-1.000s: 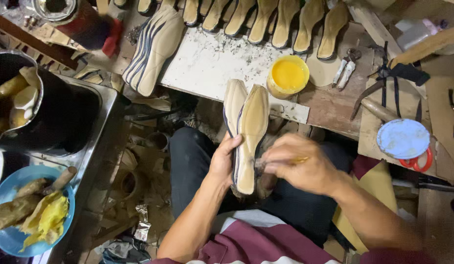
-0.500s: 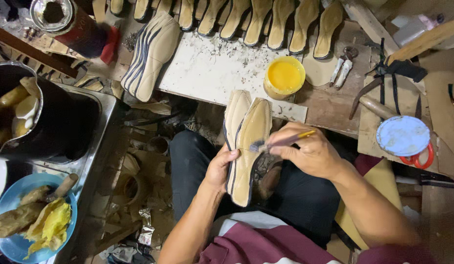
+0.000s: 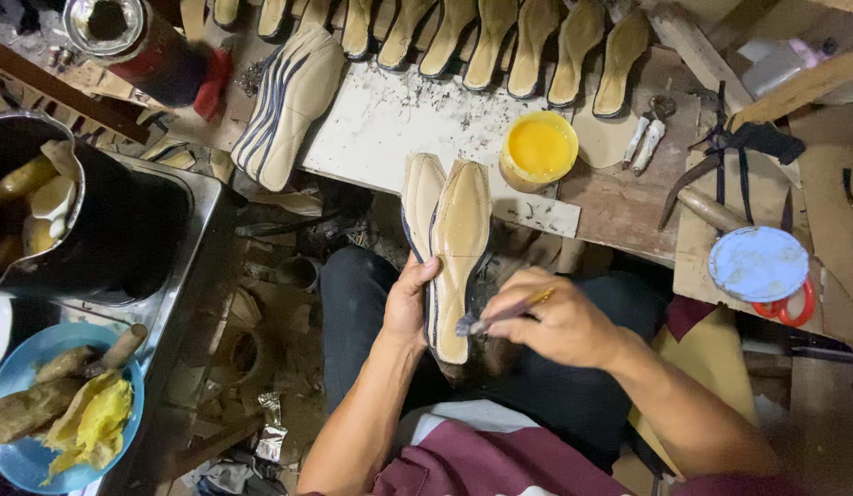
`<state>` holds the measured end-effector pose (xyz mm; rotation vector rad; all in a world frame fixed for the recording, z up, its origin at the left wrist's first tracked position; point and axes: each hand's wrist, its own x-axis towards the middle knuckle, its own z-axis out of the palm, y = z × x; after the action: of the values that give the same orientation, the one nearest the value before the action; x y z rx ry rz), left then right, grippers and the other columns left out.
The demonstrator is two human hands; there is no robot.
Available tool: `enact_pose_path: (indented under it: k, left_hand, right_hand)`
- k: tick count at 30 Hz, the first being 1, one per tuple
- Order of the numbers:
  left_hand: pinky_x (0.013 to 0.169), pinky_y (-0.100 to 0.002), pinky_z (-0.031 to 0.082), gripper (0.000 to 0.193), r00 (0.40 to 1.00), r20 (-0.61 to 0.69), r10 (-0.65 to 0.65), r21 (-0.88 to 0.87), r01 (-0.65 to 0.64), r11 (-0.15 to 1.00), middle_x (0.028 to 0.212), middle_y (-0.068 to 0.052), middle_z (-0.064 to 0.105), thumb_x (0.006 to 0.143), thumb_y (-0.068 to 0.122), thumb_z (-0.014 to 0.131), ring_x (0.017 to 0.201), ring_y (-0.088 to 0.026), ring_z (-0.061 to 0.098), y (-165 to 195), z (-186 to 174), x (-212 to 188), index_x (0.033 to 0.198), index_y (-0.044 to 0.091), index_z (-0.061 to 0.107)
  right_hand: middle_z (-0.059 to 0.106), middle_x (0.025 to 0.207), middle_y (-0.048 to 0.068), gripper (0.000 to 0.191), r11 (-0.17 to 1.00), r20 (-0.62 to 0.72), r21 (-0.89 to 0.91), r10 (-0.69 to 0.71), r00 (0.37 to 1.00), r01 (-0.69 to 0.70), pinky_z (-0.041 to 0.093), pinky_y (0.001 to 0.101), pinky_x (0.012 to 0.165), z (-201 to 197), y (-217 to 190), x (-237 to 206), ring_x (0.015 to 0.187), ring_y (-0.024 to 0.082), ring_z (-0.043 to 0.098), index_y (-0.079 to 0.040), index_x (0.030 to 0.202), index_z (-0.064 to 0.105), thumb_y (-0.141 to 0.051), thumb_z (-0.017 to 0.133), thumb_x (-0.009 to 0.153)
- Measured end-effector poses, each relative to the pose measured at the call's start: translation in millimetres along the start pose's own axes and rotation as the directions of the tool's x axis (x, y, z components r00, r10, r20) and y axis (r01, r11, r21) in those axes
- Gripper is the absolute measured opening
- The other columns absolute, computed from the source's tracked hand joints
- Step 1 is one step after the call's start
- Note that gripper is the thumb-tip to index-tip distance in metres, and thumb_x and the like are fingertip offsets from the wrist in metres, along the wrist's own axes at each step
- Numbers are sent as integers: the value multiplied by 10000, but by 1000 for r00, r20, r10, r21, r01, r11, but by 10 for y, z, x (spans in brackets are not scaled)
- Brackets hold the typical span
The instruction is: The person applies a yellow adhesive to the inner seams of beige shoe uppers using a brush. They repeatedly dip the brush into a container of glue and coat the edges of each shoe, then place the treated shoes on a nearby shelf.
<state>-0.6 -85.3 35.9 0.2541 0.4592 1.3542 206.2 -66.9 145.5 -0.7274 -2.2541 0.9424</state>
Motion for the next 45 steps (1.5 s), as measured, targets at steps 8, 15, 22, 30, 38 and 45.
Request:
enact_pose_path:
  k: [8,15,22,30,38,45]
  left_hand:
    - [1091,-402,475,672,998,14,55,26,-55,998,1430,-157,580,931,156,603,1259,-281,596,-14,11,34,1553,21,388]
    - [1023,-385,526,663,995,-47,83,-116,-88,989,1419,-119,592,935,161,610,1195,-254,640,106,-128,24,1558,92,391]
    - [1000,-383,534,672,982,24,189,-113,-186,976,1416,-132,596,947,167,630,1176,-261,643,151,-96,35,1564,64,385]
    - [1039,-391,516,663,973,9,230,-47,-229,972,1429,-152,571,955,175,615,1224,-267,616,201,-125,40,1558,40,373]
    - [1028,-376,518,677,984,0,178,-17,-178,984,1437,-139,573,946,150,560,1219,-253,617,79,-124,10,1582,54,348]
    - [1044,-362,521,676,988,-35,151,4,-151,989,1447,-118,575,923,145,557,1241,-237,623,80,-182,-25,1566,74,364]
  right_hand:
    - [754,920,19,226,963,-126,-190,-216,968,190,516,346,787,89,-87,110,859,177,700,-101,965,717,-82,845,780]
    - [700,989,79,153,965,-247,263,90,965,-22,554,297,797,-4,153,-192,903,159,666,-40,1060,674,-24,744,924]
    - [738,925,80,226,869,-410,430,429,805,-245,595,279,756,452,322,-418,824,129,709,4,1179,630,-95,662,978]
    - [711,987,111,175,979,-539,-50,140,830,-198,583,292,734,314,269,-224,857,172,696,-18,1103,716,-100,726,949]
    - [756,890,107,183,869,-622,-194,251,742,-456,549,331,697,-492,738,403,777,182,715,-27,1134,753,-156,739,1006]
    - [733,983,123,181,884,-498,-421,-38,866,-204,541,340,796,-746,871,548,881,232,703,-17,1003,748,-196,749,1030]
